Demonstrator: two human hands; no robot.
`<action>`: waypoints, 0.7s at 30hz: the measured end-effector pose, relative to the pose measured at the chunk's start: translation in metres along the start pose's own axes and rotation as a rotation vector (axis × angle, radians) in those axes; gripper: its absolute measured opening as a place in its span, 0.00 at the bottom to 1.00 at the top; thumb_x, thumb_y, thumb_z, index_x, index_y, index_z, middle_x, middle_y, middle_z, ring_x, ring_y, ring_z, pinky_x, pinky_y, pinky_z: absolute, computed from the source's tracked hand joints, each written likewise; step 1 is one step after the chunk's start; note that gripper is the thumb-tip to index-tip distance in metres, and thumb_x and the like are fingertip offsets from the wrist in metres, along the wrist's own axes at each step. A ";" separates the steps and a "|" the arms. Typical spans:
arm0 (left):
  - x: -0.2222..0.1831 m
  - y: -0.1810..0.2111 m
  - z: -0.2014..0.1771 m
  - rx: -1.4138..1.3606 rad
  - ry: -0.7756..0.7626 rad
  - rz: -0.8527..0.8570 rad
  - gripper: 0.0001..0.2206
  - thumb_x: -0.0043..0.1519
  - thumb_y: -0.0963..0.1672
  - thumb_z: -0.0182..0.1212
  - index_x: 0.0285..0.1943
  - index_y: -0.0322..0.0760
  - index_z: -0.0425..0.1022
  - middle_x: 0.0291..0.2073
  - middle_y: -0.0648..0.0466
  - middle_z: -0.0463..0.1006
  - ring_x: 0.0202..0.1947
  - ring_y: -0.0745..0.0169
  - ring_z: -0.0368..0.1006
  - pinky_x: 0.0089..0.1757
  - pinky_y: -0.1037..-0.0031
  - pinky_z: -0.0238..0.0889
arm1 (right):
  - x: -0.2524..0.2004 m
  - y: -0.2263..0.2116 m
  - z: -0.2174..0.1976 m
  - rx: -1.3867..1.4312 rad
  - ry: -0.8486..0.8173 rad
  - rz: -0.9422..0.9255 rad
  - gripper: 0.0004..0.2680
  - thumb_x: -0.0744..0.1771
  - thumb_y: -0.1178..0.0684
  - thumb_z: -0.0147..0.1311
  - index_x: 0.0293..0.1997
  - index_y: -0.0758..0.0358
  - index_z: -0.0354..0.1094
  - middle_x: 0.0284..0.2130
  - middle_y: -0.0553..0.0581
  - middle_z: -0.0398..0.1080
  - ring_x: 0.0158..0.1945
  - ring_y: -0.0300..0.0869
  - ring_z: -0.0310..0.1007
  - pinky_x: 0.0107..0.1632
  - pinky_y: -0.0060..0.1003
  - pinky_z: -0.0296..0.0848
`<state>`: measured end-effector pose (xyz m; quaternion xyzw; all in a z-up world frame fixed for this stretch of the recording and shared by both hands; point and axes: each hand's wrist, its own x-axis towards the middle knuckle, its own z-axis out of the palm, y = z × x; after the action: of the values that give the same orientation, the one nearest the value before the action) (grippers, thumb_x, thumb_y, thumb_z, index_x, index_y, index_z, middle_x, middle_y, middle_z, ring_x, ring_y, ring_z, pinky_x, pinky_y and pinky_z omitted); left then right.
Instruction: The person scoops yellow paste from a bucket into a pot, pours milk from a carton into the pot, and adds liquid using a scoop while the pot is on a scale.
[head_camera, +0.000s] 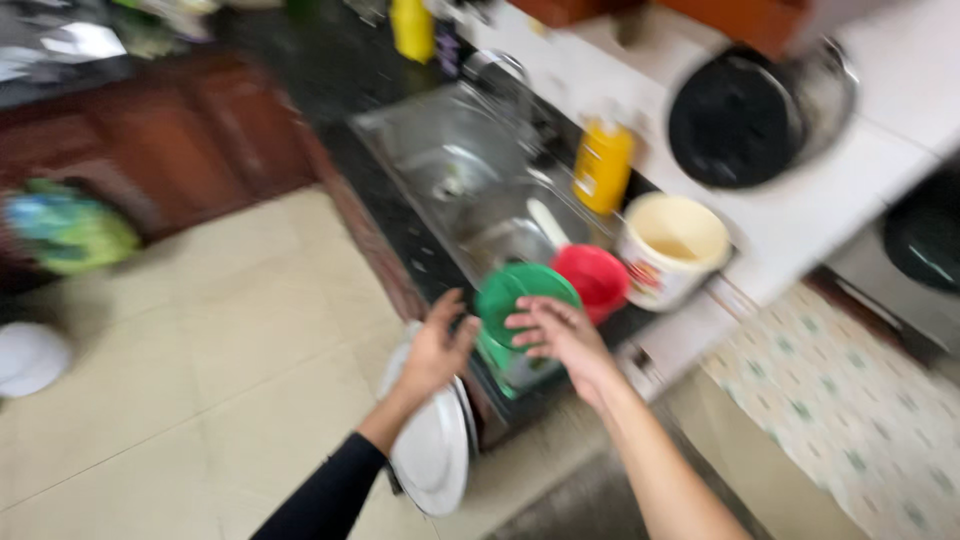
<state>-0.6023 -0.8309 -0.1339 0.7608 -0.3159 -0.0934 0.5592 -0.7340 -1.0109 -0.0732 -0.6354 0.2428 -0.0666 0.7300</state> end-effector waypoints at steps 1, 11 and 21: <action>-0.007 0.026 -0.019 0.114 0.031 0.122 0.29 0.65 0.48 0.60 0.73 0.30 0.60 0.64 0.39 0.71 0.65 0.44 0.67 0.60 0.57 0.63 | 0.005 -0.010 0.023 0.044 -0.072 0.012 0.13 0.71 0.47 0.44 0.58 0.60 0.70 0.45 0.55 0.78 0.42 0.38 0.78 0.43 0.34 0.76; -0.064 0.055 -0.233 0.793 0.097 0.508 0.30 0.62 0.47 0.60 0.73 0.32 0.61 0.70 0.41 0.64 0.71 0.41 0.56 0.65 0.53 0.48 | 0.078 -0.002 0.274 0.648 -0.743 0.177 0.26 0.73 0.32 0.30 0.65 0.65 0.63 0.54 0.61 0.72 0.52 0.47 0.77 0.55 0.45 0.74; -0.054 -0.048 -0.504 0.842 0.330 0.296 0.13 0.59 0.43 0.63 0.51 0.35 0.71 0.55 0.42 0.71 0.58 0.39 0.65 0.52 0.56 0.61 | 0.188 -0.057 0.484 0.348 -0.543 0.074 0.14 0.71 0.45 0.42 0.58 0.62 0.64 0.50 0.60 0.77 0.50 0.49 0.79 0.48 0.44 0.79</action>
<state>-0.3776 -0.3920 -0.0088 0.8727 -0.3384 0.2454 0.2523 -0.3453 -0.6645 -0.0332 -0.4863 0.0472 0.0914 0.8677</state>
